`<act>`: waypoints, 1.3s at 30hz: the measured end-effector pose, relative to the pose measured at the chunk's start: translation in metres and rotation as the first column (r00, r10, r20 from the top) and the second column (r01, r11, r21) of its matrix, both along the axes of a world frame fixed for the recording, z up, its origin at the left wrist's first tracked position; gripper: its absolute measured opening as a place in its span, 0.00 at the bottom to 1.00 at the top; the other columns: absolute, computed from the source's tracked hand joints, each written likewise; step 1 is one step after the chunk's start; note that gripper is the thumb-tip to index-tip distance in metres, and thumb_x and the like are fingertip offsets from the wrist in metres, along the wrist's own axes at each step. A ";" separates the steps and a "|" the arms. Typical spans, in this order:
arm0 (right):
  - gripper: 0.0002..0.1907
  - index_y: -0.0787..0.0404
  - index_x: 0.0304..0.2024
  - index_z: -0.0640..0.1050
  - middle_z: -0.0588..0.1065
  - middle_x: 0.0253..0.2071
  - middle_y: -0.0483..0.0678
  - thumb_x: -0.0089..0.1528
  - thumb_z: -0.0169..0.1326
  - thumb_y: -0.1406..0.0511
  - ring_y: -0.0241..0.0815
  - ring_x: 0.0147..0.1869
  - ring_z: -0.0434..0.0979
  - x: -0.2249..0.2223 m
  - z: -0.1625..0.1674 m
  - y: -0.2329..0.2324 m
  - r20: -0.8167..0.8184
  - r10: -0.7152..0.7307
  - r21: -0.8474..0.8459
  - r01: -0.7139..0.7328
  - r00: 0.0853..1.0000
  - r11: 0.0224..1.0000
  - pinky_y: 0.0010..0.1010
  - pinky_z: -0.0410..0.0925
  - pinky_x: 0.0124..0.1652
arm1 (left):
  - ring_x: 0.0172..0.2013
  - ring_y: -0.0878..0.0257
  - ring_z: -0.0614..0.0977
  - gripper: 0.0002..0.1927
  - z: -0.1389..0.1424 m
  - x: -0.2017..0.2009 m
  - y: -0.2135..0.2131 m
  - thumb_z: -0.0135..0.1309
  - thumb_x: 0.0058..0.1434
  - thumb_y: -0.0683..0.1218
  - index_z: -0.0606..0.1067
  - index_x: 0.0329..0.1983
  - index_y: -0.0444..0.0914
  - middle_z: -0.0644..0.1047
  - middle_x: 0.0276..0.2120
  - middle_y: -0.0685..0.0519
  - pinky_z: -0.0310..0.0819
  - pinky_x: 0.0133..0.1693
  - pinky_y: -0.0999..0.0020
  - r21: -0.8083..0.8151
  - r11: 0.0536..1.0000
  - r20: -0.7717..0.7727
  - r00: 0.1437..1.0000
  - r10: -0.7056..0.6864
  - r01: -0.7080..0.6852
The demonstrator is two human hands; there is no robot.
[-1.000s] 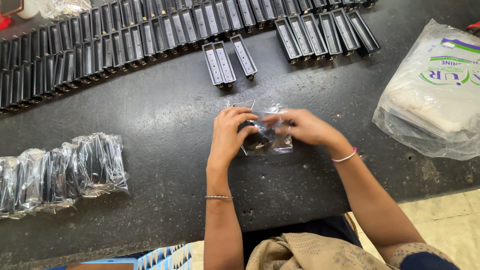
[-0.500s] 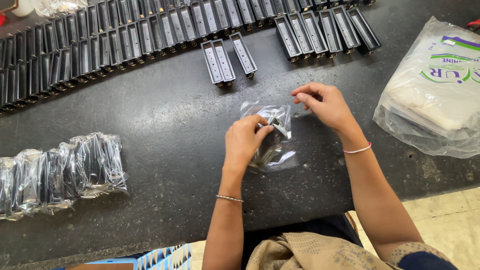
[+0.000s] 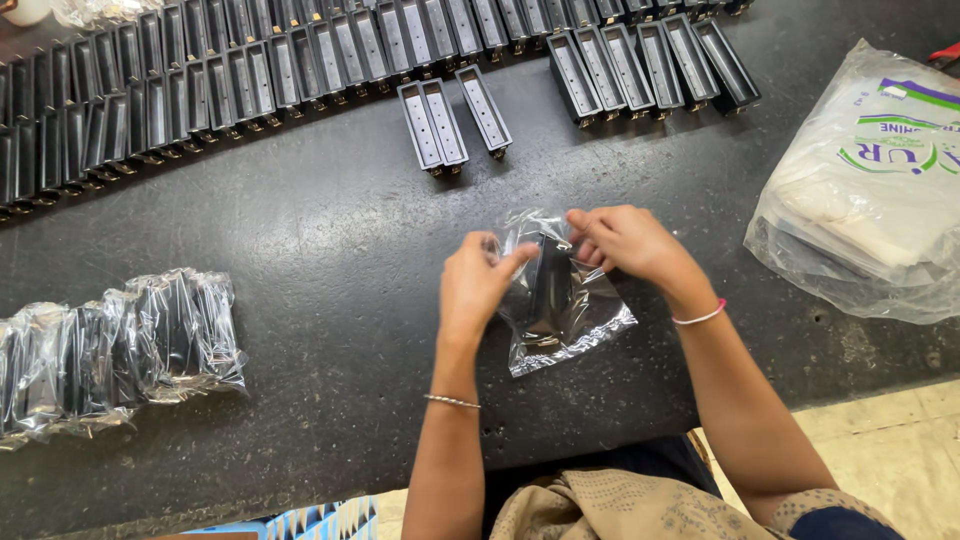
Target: The person repeatedly picks up small black rectangular components from a table, places each into a clear plastic bag, and seals the bag. The person then places the sealed bag onto a growing stack of similar packages. The process is repeated multiple times.
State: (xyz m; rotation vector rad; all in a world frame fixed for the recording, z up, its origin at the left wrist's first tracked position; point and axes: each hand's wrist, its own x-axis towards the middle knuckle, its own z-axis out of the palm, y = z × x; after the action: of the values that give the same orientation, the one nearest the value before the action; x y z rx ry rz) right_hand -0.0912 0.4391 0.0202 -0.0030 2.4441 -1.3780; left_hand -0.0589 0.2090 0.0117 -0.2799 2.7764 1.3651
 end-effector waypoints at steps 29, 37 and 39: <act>0.37 0.55 0.67 0.63 0.75 0.53 0.47 0.57 0.63 0.66 0.37 0.54 0.77 0.034 -0.003 -0.055 -0.026 0.161 -0.558 -0.148 0.987 0.816 0.32 0.75 0.44 | 0.34 0.76 0.82 0.08 0.025 0.023 0.011 0.62 0.58 0.33 0.82 0.39 0.36 0.83 0.32 0.59 0.77 0.37 0.80 0.633 0.719 -0.432 0.902 0.018 0.289; 0.35 0.58 0.66 0.66 0.78 0.50 0.48 0.58 0.62 0.70 0.39 0.52 0.79 0.029 -0.003 -0.053 -0.069 0.105 -0.594 -0.125 0.992 0.795 0.32 0.75 0.49 | 0.24 0.72 0.70 0.07 0.028 0.021 -0.004 0.65 0.63 0.38 0.80 0.44 0.34 0.79 0.29 0.56 0.62 0.25 0.78 0.722 0.677 -0.422 0.865 0.270 0.141; 0.34 0.58 0.67 0.67 0.78 0.50 0.47 0.58 0.62 0.70 0.37 0.52 0.79 0.025 -0.003 -0.047 -0.077 0.066 -0.616 -0.100 0.995 0.781 0.31 0.75 0.49 | 0.30 0.71 0.77 0.13 0.031 0.020 -0.008 0.63 0.64 0.42 0.76 0.51 0.37 0.80 0.39 0.55 0.73 0.30 0.77 0.809 0.551 -0.431 0.843 0.322 0.203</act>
State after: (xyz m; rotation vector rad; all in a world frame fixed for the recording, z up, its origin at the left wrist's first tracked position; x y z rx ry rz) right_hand -0.0658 0.3921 0.0177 -0.3033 1.8771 -2.0920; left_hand -0.0392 0.2012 0.0429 0.0846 1.9671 2.9641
